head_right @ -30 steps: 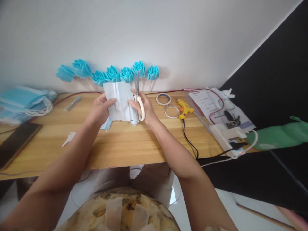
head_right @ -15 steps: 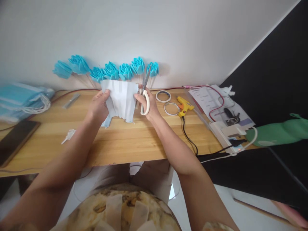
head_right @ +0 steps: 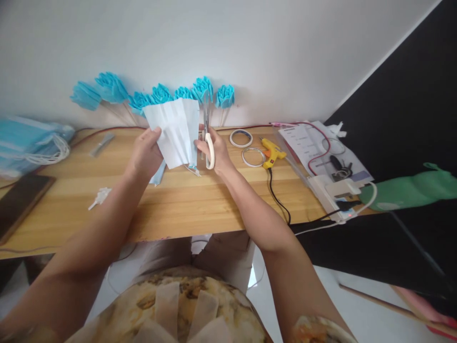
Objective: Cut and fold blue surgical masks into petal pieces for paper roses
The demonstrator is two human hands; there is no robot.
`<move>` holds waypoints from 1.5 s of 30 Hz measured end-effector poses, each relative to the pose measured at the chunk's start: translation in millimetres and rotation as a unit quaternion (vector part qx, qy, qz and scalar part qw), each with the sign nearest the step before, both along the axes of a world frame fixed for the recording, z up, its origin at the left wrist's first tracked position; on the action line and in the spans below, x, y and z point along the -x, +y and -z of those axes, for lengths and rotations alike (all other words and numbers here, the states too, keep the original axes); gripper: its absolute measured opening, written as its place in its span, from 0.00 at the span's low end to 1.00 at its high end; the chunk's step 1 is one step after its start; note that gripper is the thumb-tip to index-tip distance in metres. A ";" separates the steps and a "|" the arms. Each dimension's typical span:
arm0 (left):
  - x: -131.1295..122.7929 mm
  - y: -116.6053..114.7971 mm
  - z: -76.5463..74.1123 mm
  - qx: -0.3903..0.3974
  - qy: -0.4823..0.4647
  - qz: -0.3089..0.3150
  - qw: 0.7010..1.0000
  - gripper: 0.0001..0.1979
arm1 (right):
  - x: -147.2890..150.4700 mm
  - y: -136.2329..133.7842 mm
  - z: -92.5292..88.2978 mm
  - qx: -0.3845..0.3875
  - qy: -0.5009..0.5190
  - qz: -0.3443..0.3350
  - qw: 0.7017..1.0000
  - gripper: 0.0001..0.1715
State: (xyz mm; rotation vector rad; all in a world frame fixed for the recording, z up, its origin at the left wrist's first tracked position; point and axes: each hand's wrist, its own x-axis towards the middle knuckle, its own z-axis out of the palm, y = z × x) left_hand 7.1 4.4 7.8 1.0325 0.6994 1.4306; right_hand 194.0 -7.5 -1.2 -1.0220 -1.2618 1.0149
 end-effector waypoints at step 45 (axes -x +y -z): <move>9.5 10.5 2.1 -0.047 0.071 -0.209 0.974 0.23 | -2.5 3.1 0.0 -0.048 0.035 -0.015 0.998 0.24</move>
